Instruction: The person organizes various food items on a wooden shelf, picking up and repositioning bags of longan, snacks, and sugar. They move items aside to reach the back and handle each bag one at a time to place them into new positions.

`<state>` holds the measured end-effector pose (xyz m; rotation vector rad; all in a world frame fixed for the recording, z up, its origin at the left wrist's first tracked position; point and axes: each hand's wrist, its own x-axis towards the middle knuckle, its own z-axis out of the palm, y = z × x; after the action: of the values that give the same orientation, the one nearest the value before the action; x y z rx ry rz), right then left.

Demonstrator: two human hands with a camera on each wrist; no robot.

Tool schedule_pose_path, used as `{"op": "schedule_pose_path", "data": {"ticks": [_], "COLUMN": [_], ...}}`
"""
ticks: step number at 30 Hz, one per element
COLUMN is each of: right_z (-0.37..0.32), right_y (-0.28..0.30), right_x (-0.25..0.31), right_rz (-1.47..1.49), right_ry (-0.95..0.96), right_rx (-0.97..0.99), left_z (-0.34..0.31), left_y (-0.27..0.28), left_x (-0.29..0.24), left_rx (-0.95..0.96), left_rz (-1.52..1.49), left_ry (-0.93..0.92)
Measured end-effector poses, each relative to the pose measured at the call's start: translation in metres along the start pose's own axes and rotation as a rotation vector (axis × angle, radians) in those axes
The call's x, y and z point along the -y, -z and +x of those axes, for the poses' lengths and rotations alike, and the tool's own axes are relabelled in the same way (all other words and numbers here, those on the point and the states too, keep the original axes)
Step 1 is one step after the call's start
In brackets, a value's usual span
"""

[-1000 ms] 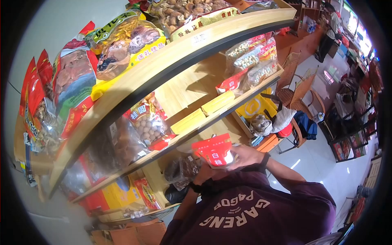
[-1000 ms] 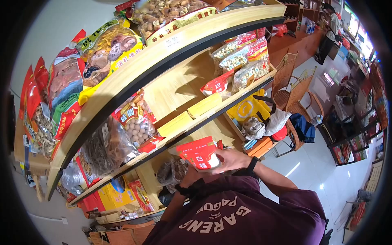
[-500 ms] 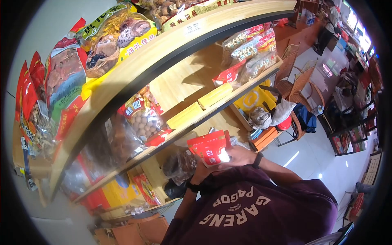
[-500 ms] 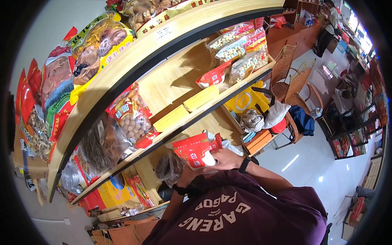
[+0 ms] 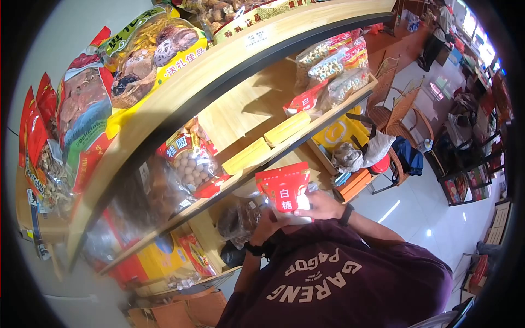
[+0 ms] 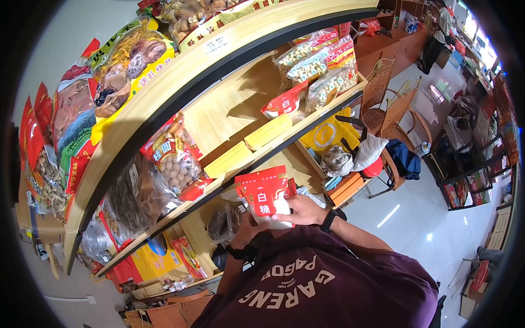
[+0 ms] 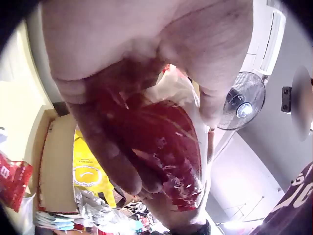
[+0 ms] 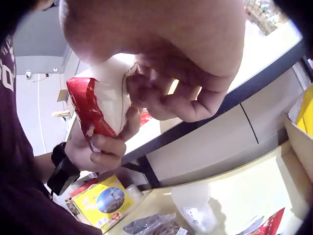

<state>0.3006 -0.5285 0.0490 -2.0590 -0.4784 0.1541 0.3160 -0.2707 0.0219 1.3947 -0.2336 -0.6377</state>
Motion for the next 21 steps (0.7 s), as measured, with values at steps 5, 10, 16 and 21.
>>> {"op": "schedule_pose_path", "data": {"ticks": [5,10,16,21], "right_z": [0.002,0.006,0.011,0.022], "right_y": [0.004,0.012,0.016,0.044], "right_x": [0.004,0.009,0.004,0.032], "right_rz": [-0.128,-0.162,-0.145,-0.243], "right_ry": [0.092,0.090,0.269,0.230], "right_rx": [0.005,0.144,0.120,0.186], "left_z": [-0.002,0.000,-0.001,-0.001], "left_y": [-0.005,0.001,-0.010,-0.021], "left_x": [-0.032,-0.032,-0.059,-0.084], "left_rx": [0.015,0.006,0.031,-0.069], "left_rz": [0.156,0.306,0.486,0.298], "left_ry": [0.000,-0.038,-0.288,-0.308]}}
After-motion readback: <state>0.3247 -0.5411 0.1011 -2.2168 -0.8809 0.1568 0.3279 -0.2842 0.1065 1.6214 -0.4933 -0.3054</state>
